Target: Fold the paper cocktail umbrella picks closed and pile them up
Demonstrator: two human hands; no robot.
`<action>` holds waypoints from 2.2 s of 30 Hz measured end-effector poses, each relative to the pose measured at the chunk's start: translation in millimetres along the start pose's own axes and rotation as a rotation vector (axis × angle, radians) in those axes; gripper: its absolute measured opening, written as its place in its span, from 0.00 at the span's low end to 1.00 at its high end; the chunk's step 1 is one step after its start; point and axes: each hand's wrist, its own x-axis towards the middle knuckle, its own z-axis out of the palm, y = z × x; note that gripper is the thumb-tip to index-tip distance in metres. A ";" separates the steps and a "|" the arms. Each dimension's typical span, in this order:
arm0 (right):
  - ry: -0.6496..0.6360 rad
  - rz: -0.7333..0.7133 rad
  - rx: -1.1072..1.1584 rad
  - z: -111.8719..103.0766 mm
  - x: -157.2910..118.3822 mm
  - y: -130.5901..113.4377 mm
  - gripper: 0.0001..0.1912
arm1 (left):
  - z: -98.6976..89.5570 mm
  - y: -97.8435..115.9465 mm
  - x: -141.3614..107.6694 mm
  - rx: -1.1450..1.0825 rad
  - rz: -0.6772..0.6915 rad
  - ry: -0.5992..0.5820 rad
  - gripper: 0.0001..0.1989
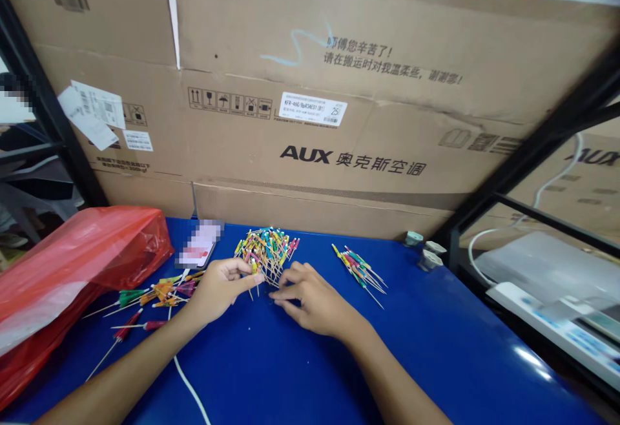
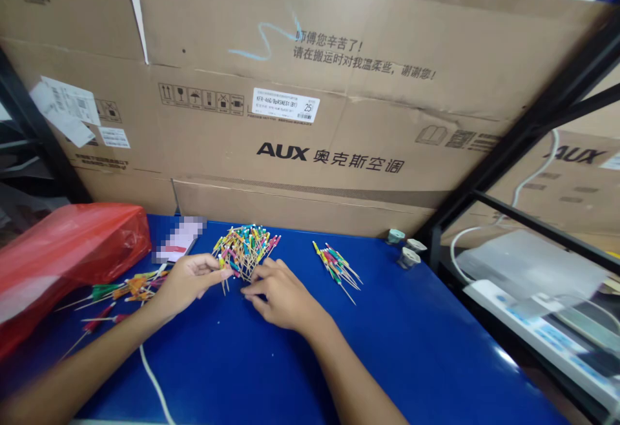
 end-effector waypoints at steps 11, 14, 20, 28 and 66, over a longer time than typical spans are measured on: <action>0.110 0.014 -0.175 30.3 12.0 0.8 0.06 | -1.9 -2.5 1.6 0.040 0.023 -0.042 0.13; 0.261 0.074 0.018 23.5 11.9 0.7 0.08 | -0.3 1.3 -2.5 0.154 0.044 -0.081 0.13; 0.427 0.087 0.271 14.0 11.0 -3.3 0.08 | 5.5 8.6 -9.6 0.294 0.032 -0.157 0.14; 0.385 0.014 0.248 14.8 10.7 -3.4 0.07 | 5.1 7.7 -8.4 0.347 0.014 -0.176 0.15; 0.366 0.307 0.836 39.0 19.3 3.5 0.13 | 12.9 -2.5 -10.0 0.021 -0.057 -0.269 0.14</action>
